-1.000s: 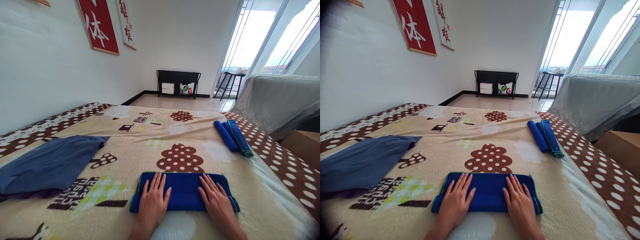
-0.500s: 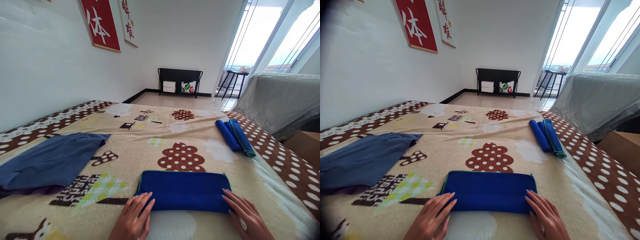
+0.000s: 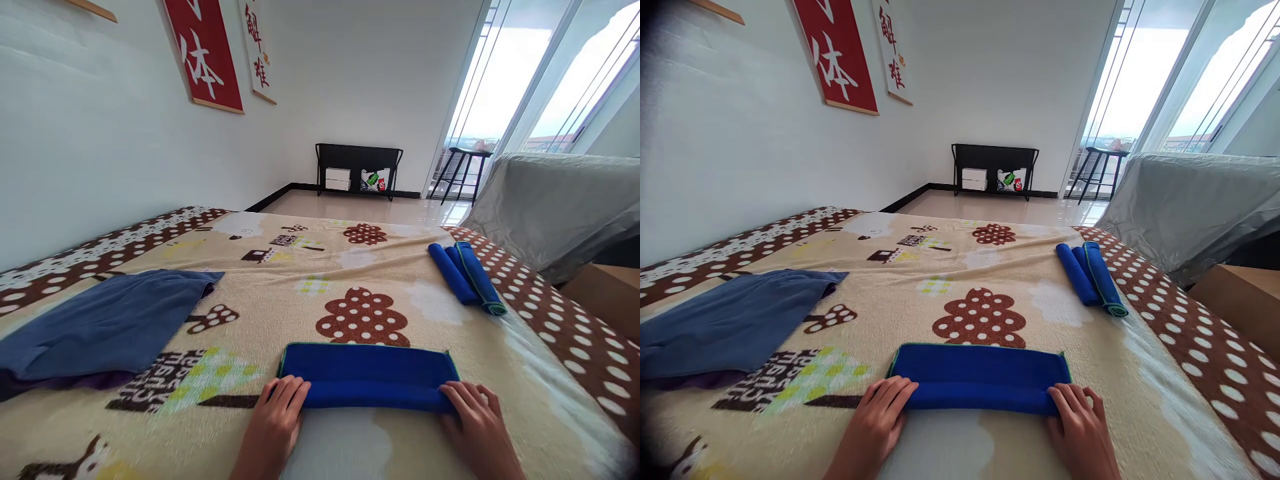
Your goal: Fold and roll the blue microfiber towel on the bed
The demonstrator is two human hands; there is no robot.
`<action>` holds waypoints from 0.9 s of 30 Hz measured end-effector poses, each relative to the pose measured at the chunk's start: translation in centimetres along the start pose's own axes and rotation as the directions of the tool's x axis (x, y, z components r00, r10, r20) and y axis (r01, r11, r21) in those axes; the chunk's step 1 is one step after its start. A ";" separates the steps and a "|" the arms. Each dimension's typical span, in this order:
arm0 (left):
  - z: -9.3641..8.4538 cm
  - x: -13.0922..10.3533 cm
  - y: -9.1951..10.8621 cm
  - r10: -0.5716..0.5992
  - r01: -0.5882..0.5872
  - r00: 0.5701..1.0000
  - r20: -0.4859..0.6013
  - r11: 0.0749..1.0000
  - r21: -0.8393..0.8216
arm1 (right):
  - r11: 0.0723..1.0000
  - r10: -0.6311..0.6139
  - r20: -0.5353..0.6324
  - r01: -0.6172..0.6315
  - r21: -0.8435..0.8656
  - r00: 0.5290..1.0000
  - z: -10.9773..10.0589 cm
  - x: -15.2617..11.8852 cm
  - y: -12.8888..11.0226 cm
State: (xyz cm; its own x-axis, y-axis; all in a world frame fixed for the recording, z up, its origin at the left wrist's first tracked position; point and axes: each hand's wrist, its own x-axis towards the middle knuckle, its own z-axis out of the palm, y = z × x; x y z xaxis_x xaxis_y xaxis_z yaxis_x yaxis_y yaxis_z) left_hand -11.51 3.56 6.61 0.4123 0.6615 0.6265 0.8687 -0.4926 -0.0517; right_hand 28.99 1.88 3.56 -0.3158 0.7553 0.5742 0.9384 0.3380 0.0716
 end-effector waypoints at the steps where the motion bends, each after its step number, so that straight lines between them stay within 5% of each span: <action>1: -0.1 -0.1 0.1 -0.012 0.012 1.000 -0.013 1.000 -0.013 | 1.000 -0.026 -0.001 0.026 0.011 1.000 -0.3 -0.1 0.0; 7: -1.3 -0.9 0.5 -0.073 0.076 0.997 0.025 0.990 -0.119 | 0.997 -0.073 0.044 0.073 0.004 0.996 -2.0 -1.1 -0.7; 14: -1.0 -0.3 1.9 -0.082 0.084 0.988 0.133 0.996 -0.010 | 0.992 -0.114 0.037 0.116 -0.046 0.993 -2.7 0.0 -2.0; 22: 2.1 1.6 7.7 0.319 -0.321 0.930 0.181 0.947 -0.017 | 0.947 -0.320 0.002 0.320 -0.029 0.947 -1.3 3.1 -8.1; 27: 3.1 1.8 9.1 0.346 -0.345 0.922 0.171 0.938 -0.038 | 0.927 -0.374 -0.048 0.372 -0.048 0.926 -0.6 3.3 -10.1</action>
State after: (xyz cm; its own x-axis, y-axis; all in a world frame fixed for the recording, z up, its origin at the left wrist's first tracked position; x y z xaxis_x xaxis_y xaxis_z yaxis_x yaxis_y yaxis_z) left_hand -2.01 2.02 4.83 0.7281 0.5360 0.4273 0.6618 -0.7119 -0.2348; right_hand 18.59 0.60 5.20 -0.6366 0.5460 0.5446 0.7593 0.5674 0.3187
